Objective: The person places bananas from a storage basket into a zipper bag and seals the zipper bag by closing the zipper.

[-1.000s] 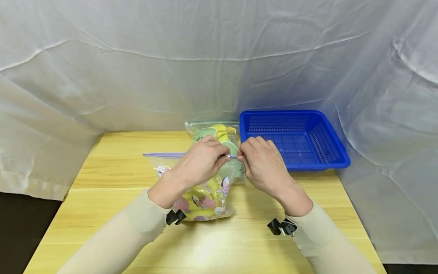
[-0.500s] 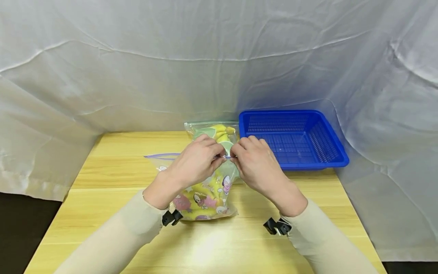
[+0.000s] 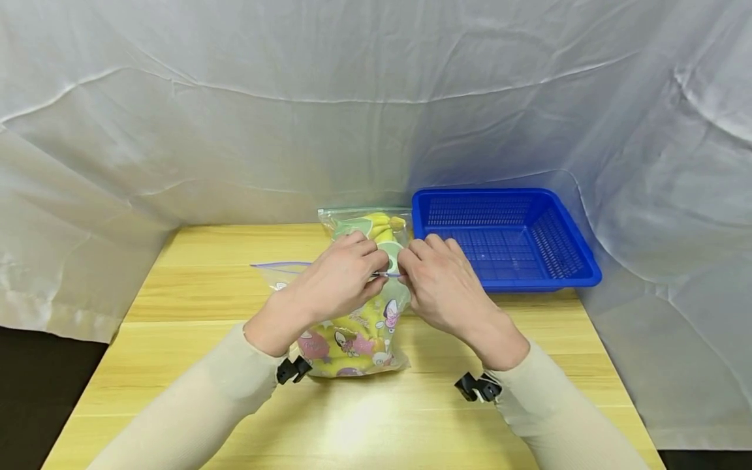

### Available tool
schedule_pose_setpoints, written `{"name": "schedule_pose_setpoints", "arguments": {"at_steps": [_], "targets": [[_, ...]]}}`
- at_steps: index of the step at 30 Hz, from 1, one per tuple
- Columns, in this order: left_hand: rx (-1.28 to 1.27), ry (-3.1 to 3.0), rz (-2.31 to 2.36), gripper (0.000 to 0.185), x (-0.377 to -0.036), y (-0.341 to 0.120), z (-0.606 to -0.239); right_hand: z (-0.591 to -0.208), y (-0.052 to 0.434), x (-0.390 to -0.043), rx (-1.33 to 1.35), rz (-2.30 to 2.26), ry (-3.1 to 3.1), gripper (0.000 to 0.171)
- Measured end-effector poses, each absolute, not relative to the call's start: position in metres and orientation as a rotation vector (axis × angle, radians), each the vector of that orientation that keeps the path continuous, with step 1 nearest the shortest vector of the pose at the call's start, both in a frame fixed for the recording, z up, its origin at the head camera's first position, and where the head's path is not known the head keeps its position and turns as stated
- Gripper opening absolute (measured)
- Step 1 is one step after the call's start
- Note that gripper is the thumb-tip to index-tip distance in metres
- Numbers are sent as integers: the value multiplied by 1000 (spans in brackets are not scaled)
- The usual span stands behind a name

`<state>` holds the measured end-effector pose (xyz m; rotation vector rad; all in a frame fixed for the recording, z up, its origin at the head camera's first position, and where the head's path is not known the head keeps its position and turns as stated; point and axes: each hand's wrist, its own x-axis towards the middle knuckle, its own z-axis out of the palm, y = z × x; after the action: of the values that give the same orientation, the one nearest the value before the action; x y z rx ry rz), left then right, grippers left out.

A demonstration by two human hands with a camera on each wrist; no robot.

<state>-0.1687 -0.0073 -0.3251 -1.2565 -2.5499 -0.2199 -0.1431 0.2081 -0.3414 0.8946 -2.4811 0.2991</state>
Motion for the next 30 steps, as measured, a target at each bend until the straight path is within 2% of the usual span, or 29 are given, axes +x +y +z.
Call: {"name": "schedule_pose_setpoints", "arguments": {"at_steps": [20,30], "targets": [[-1260,-2658,-190,9,-175,-31,-320,-346,216,-145,854,352,-2490,19],[-1316,-2652,-201,14,-180,-33,-321,-348,220,-146,859,369,-2472,15]]}}
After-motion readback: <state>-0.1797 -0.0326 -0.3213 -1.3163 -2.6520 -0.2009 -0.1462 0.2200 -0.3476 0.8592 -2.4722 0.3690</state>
